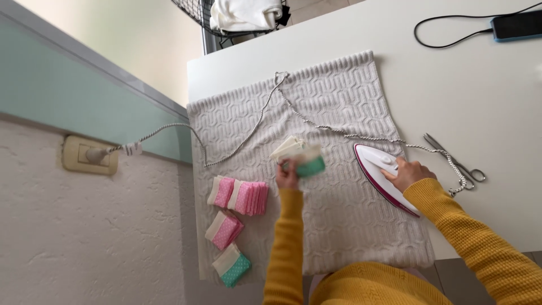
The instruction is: Ironing small decorative fabric squares on a tabletop.
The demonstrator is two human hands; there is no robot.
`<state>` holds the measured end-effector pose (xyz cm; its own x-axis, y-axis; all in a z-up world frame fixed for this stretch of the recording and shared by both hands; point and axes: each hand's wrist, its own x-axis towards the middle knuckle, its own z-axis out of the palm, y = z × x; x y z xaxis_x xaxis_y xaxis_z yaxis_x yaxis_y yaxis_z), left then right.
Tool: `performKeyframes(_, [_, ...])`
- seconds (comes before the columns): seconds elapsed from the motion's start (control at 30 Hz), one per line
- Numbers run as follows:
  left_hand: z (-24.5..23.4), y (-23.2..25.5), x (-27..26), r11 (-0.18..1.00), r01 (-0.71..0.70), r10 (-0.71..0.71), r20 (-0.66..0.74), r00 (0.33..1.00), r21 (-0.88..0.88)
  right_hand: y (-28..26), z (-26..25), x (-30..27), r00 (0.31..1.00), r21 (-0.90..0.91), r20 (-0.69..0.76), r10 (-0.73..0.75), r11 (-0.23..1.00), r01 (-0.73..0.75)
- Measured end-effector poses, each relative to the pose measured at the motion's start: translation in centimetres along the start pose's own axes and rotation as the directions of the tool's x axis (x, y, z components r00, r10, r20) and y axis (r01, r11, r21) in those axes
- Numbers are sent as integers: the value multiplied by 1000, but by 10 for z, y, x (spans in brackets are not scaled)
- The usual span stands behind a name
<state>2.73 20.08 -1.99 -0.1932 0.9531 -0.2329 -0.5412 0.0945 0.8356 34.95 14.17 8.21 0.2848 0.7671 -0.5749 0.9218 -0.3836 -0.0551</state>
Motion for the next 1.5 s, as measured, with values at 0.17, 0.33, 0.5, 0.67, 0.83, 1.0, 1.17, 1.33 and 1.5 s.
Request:
performKeyframes(0.17, [-51, -31, 47, 985, -171, 170, -58, 984, -8, 7, 9, 11, 998, 13, -56, 7, 1000, -6])
performKeyframes(0.33, [-49, 61, -79, 718, -474, 552, -2, 834, 510, 23, 31, 25, 998, -11, -61, -21, 1000, 21])
performKeyframes(0.5, [-186, 45, -179, -329, -240, 711, 407, 573, 913, 30, 38, 41, 991, -31, -127, -36, 999, 32])
performKeyframes(0.67, [-232, 99, -213, -277, -32, 742, 235, 628, 960, 54, 70, 73, 949, -123, -285, -136, 987, 105])
performKeyframes(0.83, [-248, 114, -244, -135, -118, 689, 179, 703, 984, 101, 128, 122, 838, -155, -453, -305, 952, 262])
performKeyframes(1.0, [-255, 118, -241, -204, -210, 647, 293, 704, 956, 97, 114, 116, 862, -86, -435, -260, 965, 248])
performKeyframes(1.17, [-179, 125, -207, -172, -279, 728, 313, 610, 945, 60, 74, 77, 933, -143, -331, -138, 985, 94])
performKeyframes(1.33, [-55, 73, -143, -94, -673, 630, 567, 531, 734, 39, 46, 51, 971, -79, -231, -62, 996, 44])
performKeyframes(1.5, [42, 50, -113, -7, -807, 527, 688, 499, 591, 25, 28, 36, 992, -15, -126, -27, 1000, 25])
